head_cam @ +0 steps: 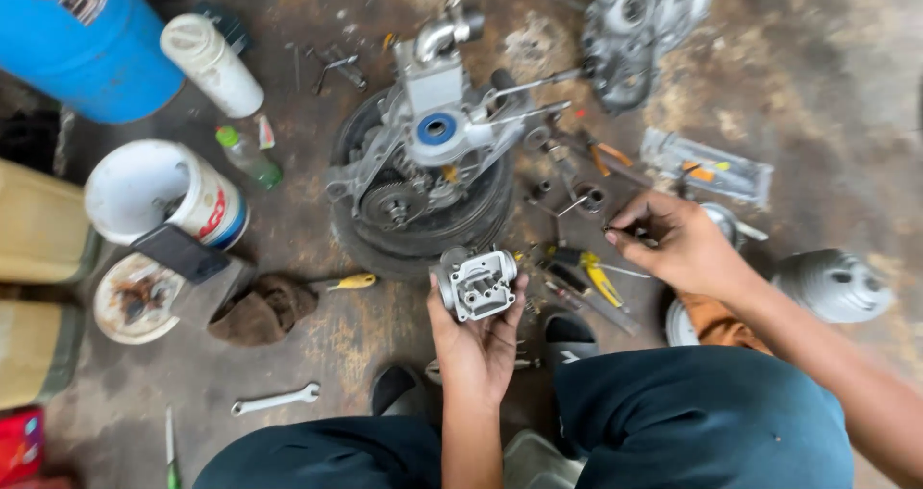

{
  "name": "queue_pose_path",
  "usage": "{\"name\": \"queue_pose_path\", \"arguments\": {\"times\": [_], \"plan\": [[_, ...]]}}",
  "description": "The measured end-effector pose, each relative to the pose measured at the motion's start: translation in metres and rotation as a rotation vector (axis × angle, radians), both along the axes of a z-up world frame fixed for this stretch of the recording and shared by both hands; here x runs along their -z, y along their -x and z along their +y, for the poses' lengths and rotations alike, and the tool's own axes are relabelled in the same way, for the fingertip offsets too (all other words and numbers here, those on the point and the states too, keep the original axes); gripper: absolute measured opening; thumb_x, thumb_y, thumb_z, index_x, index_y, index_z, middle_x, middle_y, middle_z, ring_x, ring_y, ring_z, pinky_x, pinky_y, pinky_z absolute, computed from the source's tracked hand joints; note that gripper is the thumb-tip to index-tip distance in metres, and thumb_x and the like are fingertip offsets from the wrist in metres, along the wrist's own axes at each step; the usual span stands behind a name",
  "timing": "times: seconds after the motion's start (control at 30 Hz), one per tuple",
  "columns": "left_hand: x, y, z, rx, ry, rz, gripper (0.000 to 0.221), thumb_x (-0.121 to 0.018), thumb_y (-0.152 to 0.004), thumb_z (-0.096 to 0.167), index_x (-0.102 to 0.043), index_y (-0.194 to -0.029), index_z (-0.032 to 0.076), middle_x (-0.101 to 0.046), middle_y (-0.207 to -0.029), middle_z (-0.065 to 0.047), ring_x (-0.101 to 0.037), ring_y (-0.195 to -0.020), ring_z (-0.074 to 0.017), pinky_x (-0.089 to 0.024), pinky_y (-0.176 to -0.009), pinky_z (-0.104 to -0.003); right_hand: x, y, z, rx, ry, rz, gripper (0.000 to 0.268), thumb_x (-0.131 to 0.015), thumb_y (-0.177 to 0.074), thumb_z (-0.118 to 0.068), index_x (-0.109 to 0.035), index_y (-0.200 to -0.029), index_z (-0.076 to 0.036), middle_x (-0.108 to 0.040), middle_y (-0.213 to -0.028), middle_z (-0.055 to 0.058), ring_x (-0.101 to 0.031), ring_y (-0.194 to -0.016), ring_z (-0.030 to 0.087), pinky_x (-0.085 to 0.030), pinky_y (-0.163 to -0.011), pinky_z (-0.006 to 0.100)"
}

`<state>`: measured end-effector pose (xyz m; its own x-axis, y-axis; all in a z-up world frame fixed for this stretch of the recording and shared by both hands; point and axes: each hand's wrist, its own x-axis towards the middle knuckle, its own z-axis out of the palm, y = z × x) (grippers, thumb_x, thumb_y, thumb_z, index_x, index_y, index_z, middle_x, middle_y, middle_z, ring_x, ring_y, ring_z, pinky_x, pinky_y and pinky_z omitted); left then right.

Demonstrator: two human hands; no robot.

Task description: The recorder is disassembling and inspecting the components of a motorcycle carburetor using manual tools.

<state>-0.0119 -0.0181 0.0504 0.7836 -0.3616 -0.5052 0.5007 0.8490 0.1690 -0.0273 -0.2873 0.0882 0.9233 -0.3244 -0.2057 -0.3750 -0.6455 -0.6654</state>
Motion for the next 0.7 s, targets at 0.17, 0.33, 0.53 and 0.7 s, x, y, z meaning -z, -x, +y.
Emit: {"name": "queue_pose_path", "arguments": {"times": [0.17,0.33,0.53,0.7], "plan": [[-0.019,0.009,-0.02,-0.012,0.012,-0.083,0.07,-0.041,-0.099,0.062,-0.059,-0.129,0.001,-0.072,-0.114,-0.019,-0.074,-0.094,-0.0373,-0.061,-0.078,-0.04,-0.105,0.019,0.025,-0.35,-0.34,-0.352,0.018,-0.068,-0.09,0.002,-0.067,-0.108,0.003,-0.073,-0.108,0.01,-0.072,-0.098,0.015,-0.059,-0.085,0.03],[-0.066,0.022,-0.027,-0.075,-0.082,-0.085,0.054,-0.039,-0.095,0.058,-0.033,-0.13,0.018,-0.069,-0.118,-0.018,-0.073,-0.095,-0.0405,-0.061,-0.079,-0.044,-0.131,0.036,0.039,-0.502,-0.557,-0.324,0.014,-0.065,-0.095,0.005,-0.071,-0.107,0.006,-0.074,-0.11,0.017,-0.075,-0.099,0.022,-0.064,-0.087,0.037],[-0.074,0.033,-0.029,-0.094,-0.098,-0.239,0.057,-0.038,-0.098,0.057,-0.032,-0.132,0.012,-0.068,-0.118,-0.025,-0.074,-0.096,-0.0402,-0.063,-0.079,-0.045,-0.13,0.048,0.054,-0.407,-0.772,-0.27,0.013,-0.063,-0.096,0.008,-0.067,-0.108,0.007,-0.074,-0.108,0.022,-0.076,-0.099,0.027,-0.063,-0.081,0.039],[-0.073,0.039,-0.028,-0.07,0.088,-0.246,0.059,-0.037,-0.1,0.056,-0.035,-0.134,0.008,-0.067,-0.117,-0.025,-0.074,-0.096,-0.0398,-0.065,-0.079,-0.043,-0.124,0.057,0.069,-0.416,-0.72,-0.344,0.013,-0.063,-0.096,0.008,-0.067,-0.108,0.004,-0.071,-0.112,0.018,-0.074,-0.101,0.025,-0.062,-0.088,0.039]]}}
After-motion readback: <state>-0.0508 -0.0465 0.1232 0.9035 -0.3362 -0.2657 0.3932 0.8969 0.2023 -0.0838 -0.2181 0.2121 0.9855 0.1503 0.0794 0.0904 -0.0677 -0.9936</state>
